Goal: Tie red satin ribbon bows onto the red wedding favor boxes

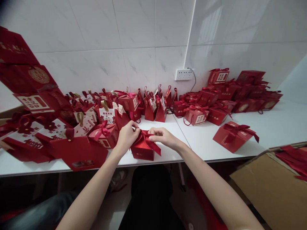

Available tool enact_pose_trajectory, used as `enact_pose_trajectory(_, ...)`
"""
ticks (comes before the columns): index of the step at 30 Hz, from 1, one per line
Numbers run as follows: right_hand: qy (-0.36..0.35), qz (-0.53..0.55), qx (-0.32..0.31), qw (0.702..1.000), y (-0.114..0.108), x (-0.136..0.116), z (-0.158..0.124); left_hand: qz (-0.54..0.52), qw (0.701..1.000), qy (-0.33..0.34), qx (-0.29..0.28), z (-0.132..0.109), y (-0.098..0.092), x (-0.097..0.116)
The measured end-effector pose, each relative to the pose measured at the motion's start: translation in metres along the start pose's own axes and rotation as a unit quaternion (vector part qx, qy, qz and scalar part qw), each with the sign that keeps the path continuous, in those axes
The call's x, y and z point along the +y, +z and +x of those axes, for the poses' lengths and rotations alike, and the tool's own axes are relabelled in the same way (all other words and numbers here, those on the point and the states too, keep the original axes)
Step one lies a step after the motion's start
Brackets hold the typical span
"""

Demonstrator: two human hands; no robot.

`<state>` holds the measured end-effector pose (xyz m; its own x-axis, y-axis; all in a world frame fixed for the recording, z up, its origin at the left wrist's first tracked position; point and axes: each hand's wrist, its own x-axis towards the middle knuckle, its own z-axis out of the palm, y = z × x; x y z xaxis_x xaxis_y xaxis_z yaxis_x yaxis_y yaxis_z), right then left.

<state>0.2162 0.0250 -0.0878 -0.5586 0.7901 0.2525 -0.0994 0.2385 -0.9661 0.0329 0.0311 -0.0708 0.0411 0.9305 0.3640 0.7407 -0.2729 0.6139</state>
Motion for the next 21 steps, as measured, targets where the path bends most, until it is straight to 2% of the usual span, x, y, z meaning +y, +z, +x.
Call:
enact_pose_trajectory(5, 0.025, -0.071, 0.044, 0.996, 0.001, -0.008, -0.001, -0.115, 0.993, -0.017, 0.007, 0.004, -0.001, -0.007)
enact_pose_trajectory(9, 0.054, -0.127, 0.07, 0.988, 0.003, -0.013, 0.002, -0.246, 0.967, -0.033, -0.051, 0.012, -0.008, -0.01)
enact_pose_trajectory(12, 0.051, -0.082, 0.093, 0.991, 0.003, -0.013, 0.005, -0.338, 0.935, -0.042, -0.096, 0.014, -0.016, -0.011)
enact_pose_trajectory(16, 0.014, 0.01, 0.126, 0.992, -0.001, -0.014, 0.01, -0.442, 0.888, -0.046, -0.116, 0.015, -0.028, -0.013)
enact_pose_trajectory(19, 0.003, 0.042, 0.129, 0.991, -0.004, -0.018, 0.011, -0.49, 0.861, -0.046, -0.126, 0.015, -0.037, -0.012)
enact_pose_trajectory(21, 0.003, 0.066, 0.116, 0.991, -0.005, -0.022, 0.011, -0.544, 0.827, -0.053, -0.136, 0.016, -0.043, -0.01)
